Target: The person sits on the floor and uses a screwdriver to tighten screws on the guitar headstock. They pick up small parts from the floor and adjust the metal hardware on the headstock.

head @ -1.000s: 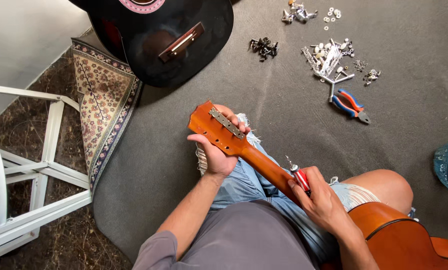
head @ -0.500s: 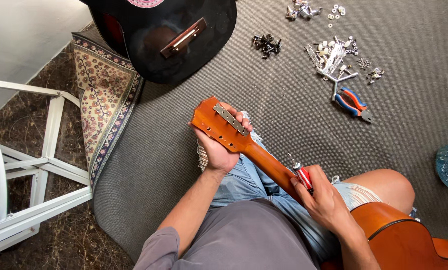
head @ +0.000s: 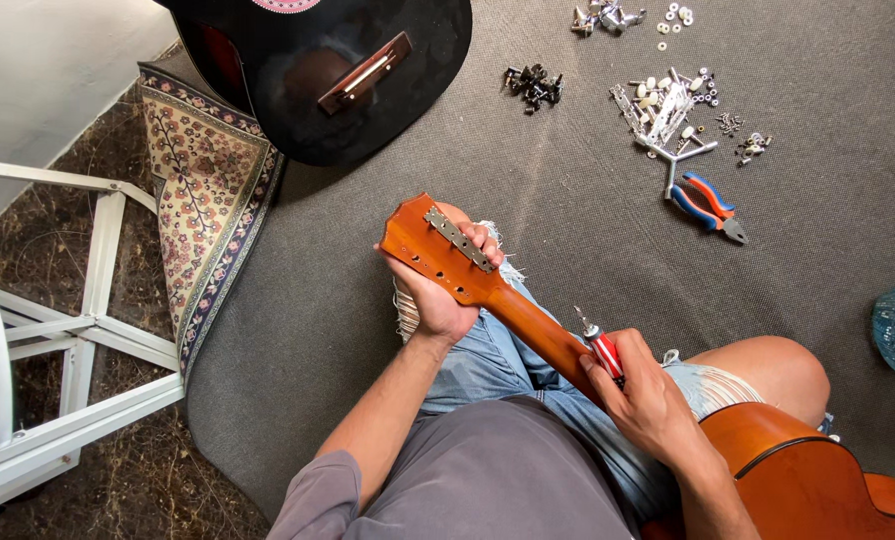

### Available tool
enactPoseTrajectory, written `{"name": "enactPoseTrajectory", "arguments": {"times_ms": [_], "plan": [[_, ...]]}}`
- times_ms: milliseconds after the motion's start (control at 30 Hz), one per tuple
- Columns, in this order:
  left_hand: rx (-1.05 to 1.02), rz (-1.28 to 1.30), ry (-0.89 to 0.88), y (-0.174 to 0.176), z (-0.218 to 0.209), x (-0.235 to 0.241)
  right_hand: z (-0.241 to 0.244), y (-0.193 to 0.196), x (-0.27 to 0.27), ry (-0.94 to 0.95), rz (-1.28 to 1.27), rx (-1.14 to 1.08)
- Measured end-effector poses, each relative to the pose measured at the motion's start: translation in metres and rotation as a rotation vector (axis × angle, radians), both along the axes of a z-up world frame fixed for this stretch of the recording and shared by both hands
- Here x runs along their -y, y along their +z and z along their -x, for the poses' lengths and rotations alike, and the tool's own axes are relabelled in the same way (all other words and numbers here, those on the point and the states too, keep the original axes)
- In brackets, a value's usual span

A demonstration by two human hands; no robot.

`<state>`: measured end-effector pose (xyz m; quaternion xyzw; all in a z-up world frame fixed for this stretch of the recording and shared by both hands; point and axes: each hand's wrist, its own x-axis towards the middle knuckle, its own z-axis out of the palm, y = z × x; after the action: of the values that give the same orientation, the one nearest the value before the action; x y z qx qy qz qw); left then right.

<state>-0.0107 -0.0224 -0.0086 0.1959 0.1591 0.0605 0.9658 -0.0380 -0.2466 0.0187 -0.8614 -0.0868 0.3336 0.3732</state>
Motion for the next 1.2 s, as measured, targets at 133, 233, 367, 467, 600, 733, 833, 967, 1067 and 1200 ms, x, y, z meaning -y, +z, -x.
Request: {"name": "enactPoseTrajectory", "arguments": {"times_ms": [133,233,367,467,600,733,833,967,1067,1200], "plan": [[0.020,-0.045,-0.001,-0.001,0.001,0.000,0.000,0.001,0.000,-0.003,-0.013,0.003],[0.026,-0.079,0.015,0.005,-0.001,0.001,-0.001,0.000,-0.001,0.001,-0.020,0.008],[0.054,-0.039,0.003,0.008,0.000,0.001,0.000,-0.001,0.000,0.007,-0.031,0.030],[0.046,-0.073,-0.024,0.012,0.000,0.001,0.001,-0.002,0.002,-0.006,-0.011,-0.004],[0.083,-0.049,-0.030,0.010,-0.002,0.000,0.000,-0.003,0.001,-0.015,-0.026,0.022],[0.098,-0.024,-0.030,0.010,-0.002,0.001,0.001,-0.004,0.002,-0.020,-0.011,0.003],[0.102,-0.016,-0.041,0.011,-0.001,0.001,0.002,-0.005,0.003,-0.025,-0.011,0.000],[0.106,-0.055,-0.056,0.013,-0.002,0.000,0.001,-0.003,0.002,-0.014,-0.033,0.017],[0.066,-0.076,0.022,0.001,-0.002,0.003,0.001,-0.007,0.004,-0.006,-0.050,0.032],[-0.019,-0.088,0.017,-0.014,0.001,0.002,0.000,-0.003,0.004,-0.031,0.004,-0.030]]}}
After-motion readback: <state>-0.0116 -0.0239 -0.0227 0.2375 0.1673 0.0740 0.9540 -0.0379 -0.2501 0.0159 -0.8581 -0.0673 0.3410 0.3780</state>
